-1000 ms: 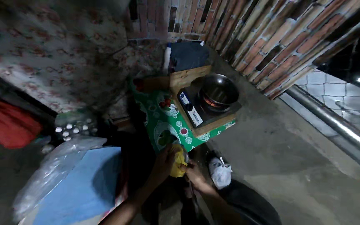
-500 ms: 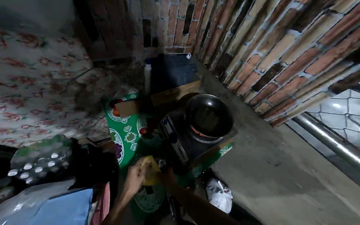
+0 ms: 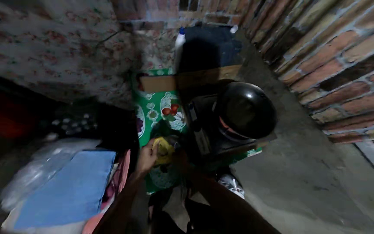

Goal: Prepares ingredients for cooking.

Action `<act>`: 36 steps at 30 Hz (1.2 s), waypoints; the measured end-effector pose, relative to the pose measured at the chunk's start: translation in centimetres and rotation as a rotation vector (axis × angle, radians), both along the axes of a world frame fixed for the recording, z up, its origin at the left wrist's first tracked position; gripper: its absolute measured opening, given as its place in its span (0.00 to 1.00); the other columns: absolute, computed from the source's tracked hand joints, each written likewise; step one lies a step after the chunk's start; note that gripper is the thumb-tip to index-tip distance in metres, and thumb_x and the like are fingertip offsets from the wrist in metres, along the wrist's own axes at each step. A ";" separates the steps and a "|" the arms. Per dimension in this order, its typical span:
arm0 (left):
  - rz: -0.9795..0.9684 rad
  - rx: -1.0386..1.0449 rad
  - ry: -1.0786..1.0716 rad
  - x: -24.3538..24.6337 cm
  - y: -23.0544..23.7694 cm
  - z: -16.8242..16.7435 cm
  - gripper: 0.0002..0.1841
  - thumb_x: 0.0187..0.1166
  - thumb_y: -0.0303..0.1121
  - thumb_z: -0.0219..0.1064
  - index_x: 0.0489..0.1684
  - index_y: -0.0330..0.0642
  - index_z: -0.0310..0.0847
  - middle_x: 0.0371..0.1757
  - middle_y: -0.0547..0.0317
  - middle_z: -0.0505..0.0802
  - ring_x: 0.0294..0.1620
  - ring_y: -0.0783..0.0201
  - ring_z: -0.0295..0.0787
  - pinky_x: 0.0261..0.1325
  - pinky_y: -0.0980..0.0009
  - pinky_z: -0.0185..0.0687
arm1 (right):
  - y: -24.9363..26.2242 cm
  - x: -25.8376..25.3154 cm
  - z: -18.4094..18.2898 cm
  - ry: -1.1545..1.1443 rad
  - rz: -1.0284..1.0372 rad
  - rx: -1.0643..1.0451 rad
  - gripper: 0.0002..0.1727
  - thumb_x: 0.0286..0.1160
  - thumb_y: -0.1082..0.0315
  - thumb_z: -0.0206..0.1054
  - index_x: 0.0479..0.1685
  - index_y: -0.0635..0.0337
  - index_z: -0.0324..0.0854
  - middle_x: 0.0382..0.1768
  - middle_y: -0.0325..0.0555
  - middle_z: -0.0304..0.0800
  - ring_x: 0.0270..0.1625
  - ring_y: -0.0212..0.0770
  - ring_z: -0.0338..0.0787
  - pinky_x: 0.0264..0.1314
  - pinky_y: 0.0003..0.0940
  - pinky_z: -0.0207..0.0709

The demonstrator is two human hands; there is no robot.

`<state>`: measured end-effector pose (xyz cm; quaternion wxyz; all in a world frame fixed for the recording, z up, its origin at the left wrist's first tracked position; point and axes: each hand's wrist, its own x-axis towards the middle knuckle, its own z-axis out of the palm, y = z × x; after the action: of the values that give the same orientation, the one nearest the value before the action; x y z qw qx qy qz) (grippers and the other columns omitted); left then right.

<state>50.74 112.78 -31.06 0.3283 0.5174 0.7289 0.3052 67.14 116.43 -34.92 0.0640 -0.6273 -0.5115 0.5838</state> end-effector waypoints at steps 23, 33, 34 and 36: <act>0.166 -0.434 0.234 3.8 -2.9 -3.6 0.38 0.75 0.49 0.74 0.83 0.39 0.71 0.86 0.36 0.68 0.83 0.36 0.66 0.80 0.41 0.66 | 4.2 -2.6 0.3 -0.090 0.256 0.066 0.22 0.85 0.61 0.65 0.71 0.67 0.79 0.62 0.66 0.87 0.64 0.60 0.88 0.70 0.57 0.79; 0.627 0.068 -0.642 1.6 -4.5 -9.0 0.04 0.80 0.16 0.59 0.44 0.30 0.79 0.47 0.50 0.87 0.47 0.62 0.84 0.51 0.62 0.83 | 6.5 0.2 -3.9 0.083 0.429 0.221 0.28 0.67 0.67 0.80 0.65 0.72 0.81 0.58 0.67 0.87 0.62 0.58 0.88 0.70 0.57 0.79; 0.627 0.083 -0.611 1.8 -4.4 -8.8 0.07 0.80 0.16 0.58 0.36 0.29 0.82 0.43 0.50 0.88 0.46 0.62 0.84 0.53 0.63 0.82 | 6.4 0.4 -4.6 0.052 0.509 0.271 0.29 0.63 0.64 0.82 0.63 0.71 0.83 0.56 0.66 0.89 0.61 0.58 0.89 0.69 0.58 0.80; 0.566 0.083 -0.449 2.3 -4.5 -8.4 0.12 0.78 0.14 0.58 0.29 0.31 0.87 0.43 0.49 0.92 0.50 0.60 0.87 0.58 0.60 0.82 | 5.6 0.6 -5.6 0.088 0.504 0.353 0.29 0.57 0.65 0.86 0.59 0.72 0.85 0.52 0.65 0.91 0.56 0.57 0.91 0.65 0.57 0.82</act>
<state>53.07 108.26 -39.45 0.3615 0.2281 0.7400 0.5193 67.77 122.00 -40.50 0.0471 -0.4339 -0.7412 0.5100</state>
